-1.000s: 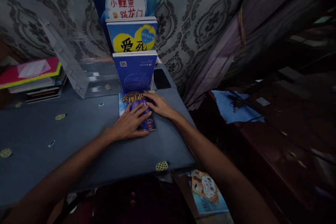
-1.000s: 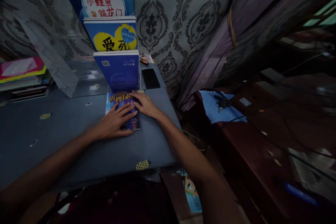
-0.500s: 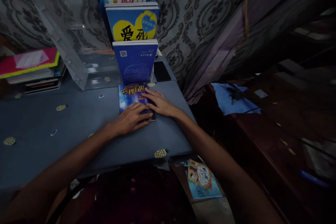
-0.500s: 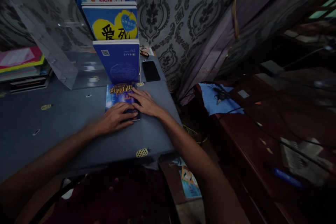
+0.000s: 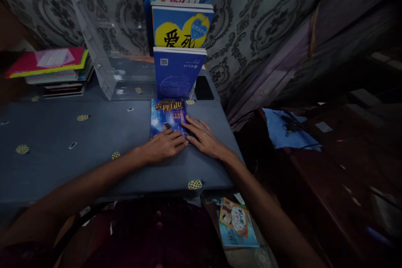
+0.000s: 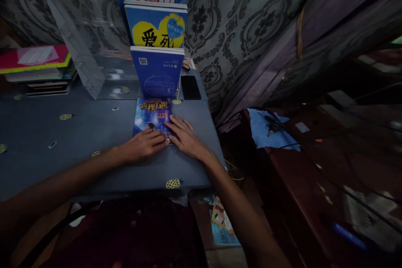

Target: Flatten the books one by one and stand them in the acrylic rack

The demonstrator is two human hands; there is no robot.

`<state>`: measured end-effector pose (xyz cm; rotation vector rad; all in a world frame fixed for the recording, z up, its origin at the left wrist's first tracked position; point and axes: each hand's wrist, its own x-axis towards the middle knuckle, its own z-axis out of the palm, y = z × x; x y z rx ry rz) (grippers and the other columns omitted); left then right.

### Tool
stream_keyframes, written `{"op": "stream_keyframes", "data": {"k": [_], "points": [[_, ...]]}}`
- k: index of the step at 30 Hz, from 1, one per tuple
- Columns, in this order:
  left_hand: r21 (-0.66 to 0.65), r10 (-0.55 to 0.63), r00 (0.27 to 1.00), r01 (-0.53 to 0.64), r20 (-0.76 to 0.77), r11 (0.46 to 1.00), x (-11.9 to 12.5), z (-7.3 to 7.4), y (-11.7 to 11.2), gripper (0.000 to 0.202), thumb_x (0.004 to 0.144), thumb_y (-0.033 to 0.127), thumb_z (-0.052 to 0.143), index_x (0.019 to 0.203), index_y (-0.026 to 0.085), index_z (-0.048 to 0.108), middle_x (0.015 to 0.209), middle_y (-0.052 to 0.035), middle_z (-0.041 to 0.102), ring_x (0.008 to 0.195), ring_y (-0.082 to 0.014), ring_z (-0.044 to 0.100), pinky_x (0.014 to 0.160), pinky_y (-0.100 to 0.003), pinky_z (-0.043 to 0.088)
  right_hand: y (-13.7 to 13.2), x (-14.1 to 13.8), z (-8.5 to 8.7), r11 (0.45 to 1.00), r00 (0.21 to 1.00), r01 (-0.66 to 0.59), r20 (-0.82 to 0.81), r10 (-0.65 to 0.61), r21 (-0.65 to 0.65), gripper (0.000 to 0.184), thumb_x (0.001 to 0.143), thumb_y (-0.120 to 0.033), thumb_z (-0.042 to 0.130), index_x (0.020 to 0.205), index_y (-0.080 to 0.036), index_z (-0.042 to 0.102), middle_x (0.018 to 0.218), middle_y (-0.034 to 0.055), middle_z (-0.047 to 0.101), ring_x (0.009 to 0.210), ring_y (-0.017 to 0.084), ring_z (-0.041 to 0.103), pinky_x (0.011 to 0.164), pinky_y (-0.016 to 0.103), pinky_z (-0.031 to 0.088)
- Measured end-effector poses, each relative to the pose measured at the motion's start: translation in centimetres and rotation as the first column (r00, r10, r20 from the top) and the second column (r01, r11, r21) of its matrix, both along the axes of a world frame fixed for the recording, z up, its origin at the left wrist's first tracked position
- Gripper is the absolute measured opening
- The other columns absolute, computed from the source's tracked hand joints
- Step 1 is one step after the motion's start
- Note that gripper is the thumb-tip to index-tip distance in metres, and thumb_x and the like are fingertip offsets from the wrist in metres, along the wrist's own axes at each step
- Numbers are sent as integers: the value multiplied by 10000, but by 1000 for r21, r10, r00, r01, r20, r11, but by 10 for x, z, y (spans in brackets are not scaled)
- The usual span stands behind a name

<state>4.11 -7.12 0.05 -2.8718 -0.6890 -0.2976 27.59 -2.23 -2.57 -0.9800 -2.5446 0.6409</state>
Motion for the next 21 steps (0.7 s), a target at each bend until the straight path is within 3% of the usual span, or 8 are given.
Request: {"op": "stream_keyframes", "data": {"k": [15, 19, 21], "points": [[80, 76, 996, -80, 55, 994, -77, -4, -36, 418, 984, 62, 466, 1392, 132, 527, 1229, -128, 698, 1095, -212, 632, 891, -324, 533, 4, 4, 1, 1000, 999, -1, 35, 1, -6, 543, 1035, -469, 438, 1552, -303, 406, 1673, 77, 294, 1540, 302, 288, 1224, 647, 253], [39, 151, 987, -154, 58, 987, -79, -6, -41, 448, 999, 77, 444, 1434, 169, 494, 1182, -102, 702, 1071, -200, 617, 866, -301, 547, -21, -17, 7, 991, 997, 79, -3, -80, 111, 489, 1030, -324, 446, 1517, -286, 473, 1603, 77, 439, 1534, 311, 303, 1225, 674, 247], [28, 163, 985, -165, 53, 986, -79, -7, -42, 406, 1010, 93, 427, 1396, 166, 530, 1154, -102, 699, 1062, -200, 612, 834, -288, 560, -45, -39, 7, 990, 1000, 16, -18, -14, 141, 513, 1035, -257, 410, 1547, -264, 427, 1599, 76, 444, 1535, 276, 307, 1249, 625, 257]]}}
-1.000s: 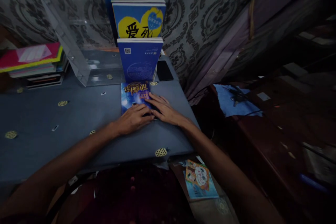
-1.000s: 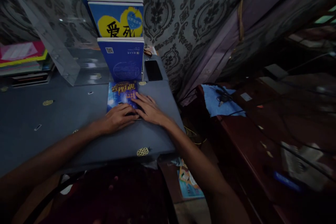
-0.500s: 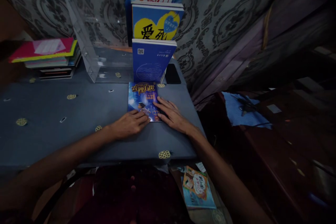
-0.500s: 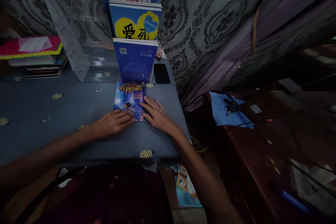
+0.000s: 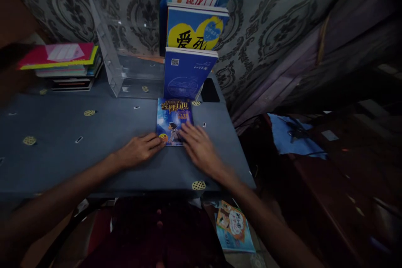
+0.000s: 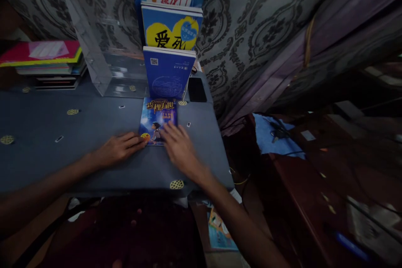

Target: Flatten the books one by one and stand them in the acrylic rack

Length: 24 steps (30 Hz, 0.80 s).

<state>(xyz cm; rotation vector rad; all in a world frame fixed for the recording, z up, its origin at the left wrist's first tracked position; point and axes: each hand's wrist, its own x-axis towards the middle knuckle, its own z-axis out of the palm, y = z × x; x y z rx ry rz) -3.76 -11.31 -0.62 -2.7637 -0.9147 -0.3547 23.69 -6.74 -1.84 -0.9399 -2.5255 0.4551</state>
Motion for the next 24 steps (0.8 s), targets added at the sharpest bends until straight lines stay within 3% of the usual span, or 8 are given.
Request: {"op": "stream_keyframes", "data": {"k": [2, 6, 10, 13, 19, 22, 24], "points": [[-12, -5, 1000, 5, -2, 1000, 0, -1, 0, 341, 1015, 115, 426, 1309, 165, 594, 1111, -104, 698, 1050, -204, 611, 771, -272, 571, -25, -23, -2, 995, 995, -95, -6, 95, 1, 573, 1036, -288, 429, 1597, -232, 325, 1631, 82, 388, 1544, 252, 283, 1268, 546, 287], [-37, -3, 1000, 3, 10, 999, -2, -3, 1, 276, 1019, 155, 439, 1202, 164, 645, 1077, -113, 696, 1047, -212, 610, 647, -242, 558, -50, -46, -9, 991, 990, -133, 39, 134, -31, 784, 1007, -355, 524, 1638, -125, 119, 1677, 163, 242, 1563, 274, 196, 1280, 503, 285], [-50, 28, 999, -27, 18, 998, -2, -6, 0, 359, 1015, 145, 455, 1358, 156, 562, 1131, -110, 700, 1062, -202, 599, 687, -235, 548, -49, -30, -11, 992, 990, -126, 58, 126, 3, 823, 1007, -328, 527, 1640, -118, 45, 1674, 207, 201, 1569, 293, 127, 1263, 551, 288], [-47, 42, 999, -41, 25, 998, -2, -6, -1, 420, 1019, 139, 454, 1437, 171, 493, 1156, -100, 701, 1049, -195, 593, 692, -231, 539, -48, -10, -11, 996, 996, -79, 51, 78, 26, 840, 1011, -317, 523, 1642, -156, -8, 1671, 206, 217, 1561, 301, 167, 1243, 578, 318], [-7, 41, 999, -41, 1, 999, 0, -3, 1, 374, 1014, 103, 439, 1370, 155, 541, 1116, -88, 719, 989, -192, 621, 648, -233, 538, -53, 12, -14, 1000, 998, 19, 55, -20, 21, 810, 1027, -359, 493, 1645, -187, -1, 1664, 190, 257, 1546, 319, 238, 1231, 604, 329], [-38, 48, 998, -46, 41, 998, 8, 9, 3, 333, 1020, 133, 449, 1324, 167, 580, 1139, -88, 722, 1018, -212, 646, 705, -269, 570, -53, 13, -16, 999, 998, 29, 55, -30, 19, 797, 1023, -366, 499, 1646, -172, 41, 1662, 187, 266, 1548, 316, 237, 1239, 587, 320], [-105, 44, 991, -31, 126, 994, 20, 27, -2, 335, 1028, 167, 443, 1329, 203, 586, 1186, -86, 711, 1058, -226, 659, 807, -338, 601, -53, 13, -18, 999, 998, 34, 53, -36, 37, 788, 1028, -368, 488, 1645, -162, 45, 1660, 195, 273, 1550, 314, 233, 1236, 587, 325]]}}
